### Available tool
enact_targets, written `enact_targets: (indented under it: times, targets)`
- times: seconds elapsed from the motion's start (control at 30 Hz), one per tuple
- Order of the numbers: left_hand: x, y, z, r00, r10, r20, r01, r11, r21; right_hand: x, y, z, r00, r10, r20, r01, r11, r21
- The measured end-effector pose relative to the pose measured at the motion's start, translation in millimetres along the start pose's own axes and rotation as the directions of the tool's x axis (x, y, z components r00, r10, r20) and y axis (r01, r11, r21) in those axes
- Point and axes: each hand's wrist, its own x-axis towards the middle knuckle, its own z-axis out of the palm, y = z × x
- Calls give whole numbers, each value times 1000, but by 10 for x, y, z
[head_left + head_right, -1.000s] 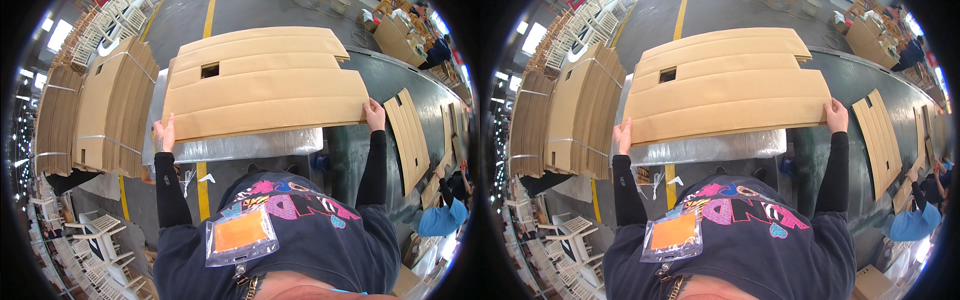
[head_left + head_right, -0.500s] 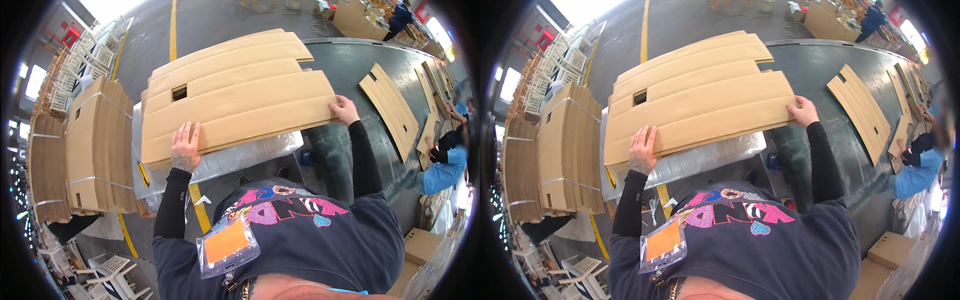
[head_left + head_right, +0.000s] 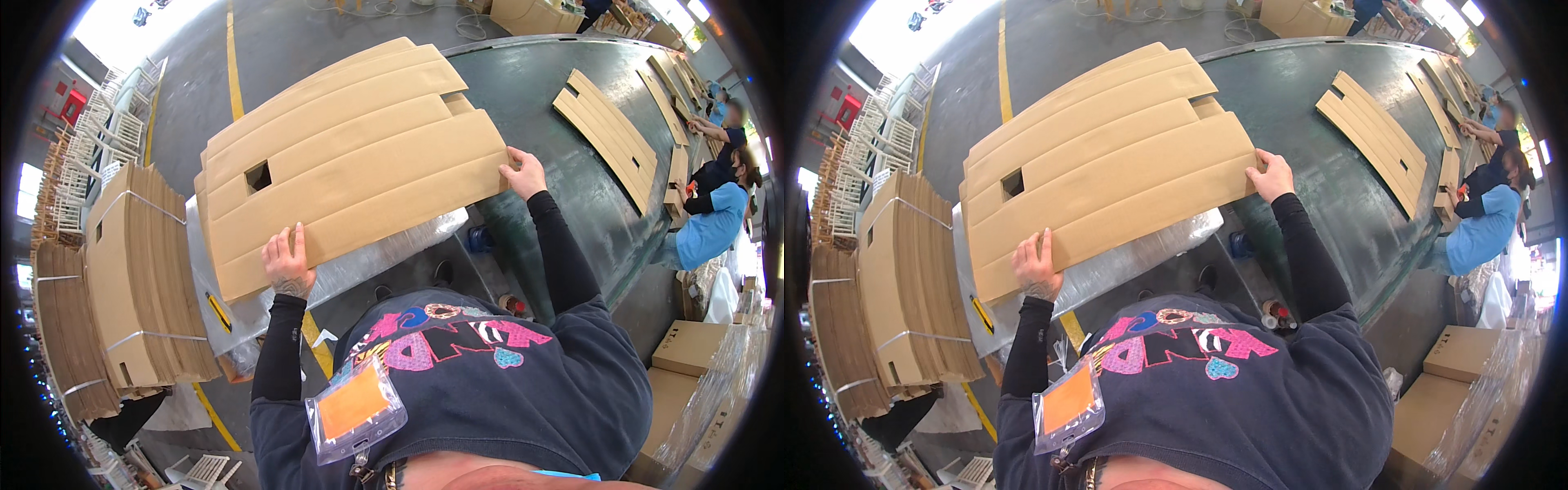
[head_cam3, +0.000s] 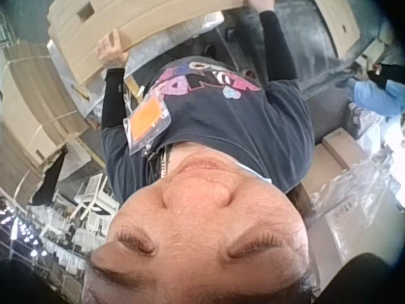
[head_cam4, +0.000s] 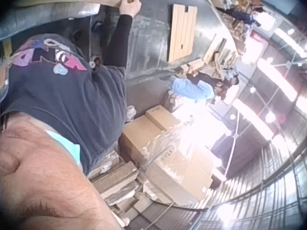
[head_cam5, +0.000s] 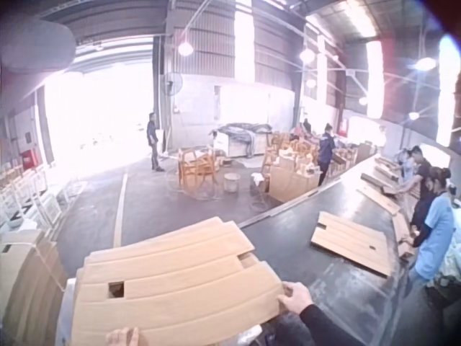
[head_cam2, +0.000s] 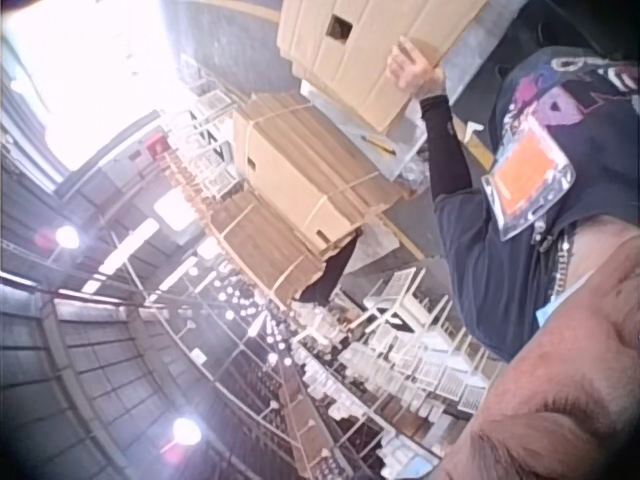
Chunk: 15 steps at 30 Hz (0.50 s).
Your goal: The person folds flat cardboard pieces into box shapes by hand. They repeatedly pick up a piece, fold the flaps, and place the formed box onto a stack.
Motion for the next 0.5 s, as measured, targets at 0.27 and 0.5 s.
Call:
enact_targets:
  times: [0.27,0.5]
  targets:
    - [-12,91,-107,999,47,22,-48,997,54,-706,-1051,527,668,-717,202,730,577,-367]
    - [-32,97,-243,987,119,112,-124,992,34,-468,-993,659,580,-782,229,801,497,-335]
